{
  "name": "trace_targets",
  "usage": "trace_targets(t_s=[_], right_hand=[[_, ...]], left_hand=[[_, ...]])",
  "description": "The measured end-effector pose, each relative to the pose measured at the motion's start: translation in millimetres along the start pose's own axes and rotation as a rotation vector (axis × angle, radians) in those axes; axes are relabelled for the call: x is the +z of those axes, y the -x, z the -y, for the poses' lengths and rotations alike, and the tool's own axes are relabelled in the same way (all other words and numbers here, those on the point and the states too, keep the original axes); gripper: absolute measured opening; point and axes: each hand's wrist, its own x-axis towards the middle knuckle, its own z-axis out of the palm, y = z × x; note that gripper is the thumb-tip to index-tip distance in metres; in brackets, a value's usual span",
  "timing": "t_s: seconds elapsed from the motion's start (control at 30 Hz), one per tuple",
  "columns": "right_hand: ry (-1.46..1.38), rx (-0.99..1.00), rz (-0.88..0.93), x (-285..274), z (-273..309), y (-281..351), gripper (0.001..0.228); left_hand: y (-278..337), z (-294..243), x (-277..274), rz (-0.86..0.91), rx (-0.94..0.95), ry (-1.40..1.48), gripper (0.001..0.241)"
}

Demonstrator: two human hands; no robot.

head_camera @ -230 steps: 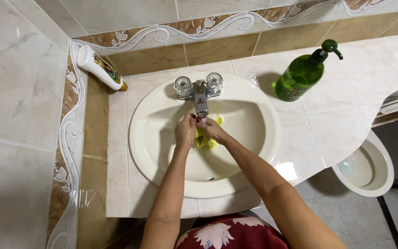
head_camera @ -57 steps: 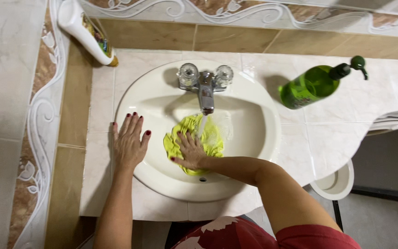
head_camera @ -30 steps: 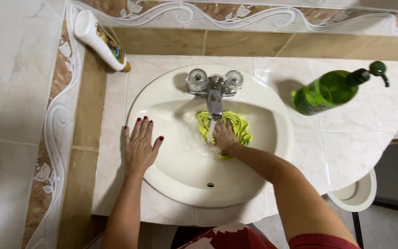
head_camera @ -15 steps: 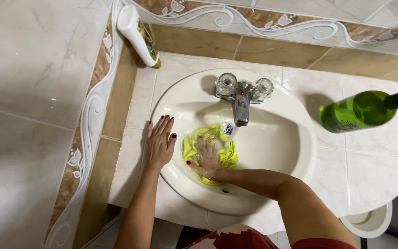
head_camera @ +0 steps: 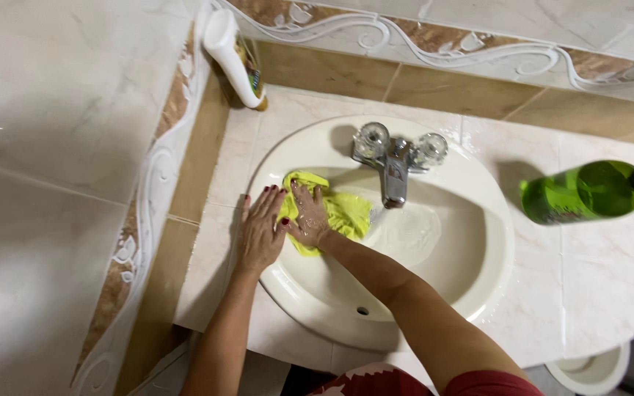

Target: The person wets and scrubs a yellow cloth under running water in a bathroom sink, then rinses and wrings it out. They also rinse a green soap dispenser bottle under the tap and place it back on the counter.

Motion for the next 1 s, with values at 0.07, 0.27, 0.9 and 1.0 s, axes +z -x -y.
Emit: trace_targets(t_s=[0.07, 0.27, 0.9, 1.0], right_hand=[[0.008, 0.105, 0.033, -10.3, -1.5, 3.0, 0.081], [0.295, 0.366, 0.430, -59.3, 14.8, 33.0, 0.078], [-0.078, 0.133, 1.208, -224.3, -9.1, 123.3, 0.116], [0.131, 0.186, 1.198, -215.4, -49.9, 142.1, 0.105]], left_hand=[[-2.7, -8.4, -13.1, 0.142, -0.098, 0.016, 0.077], [-0.8, -2.1, 7.3, 0.160, -0.069, -0.135, 0.068], [-13.0, -80.4, 18.1, 0.218, -0.021, -0.510, 0.079], [-21.3, -98.3, 49.8, 0.227, 0.008, -0.336, 0.072]])
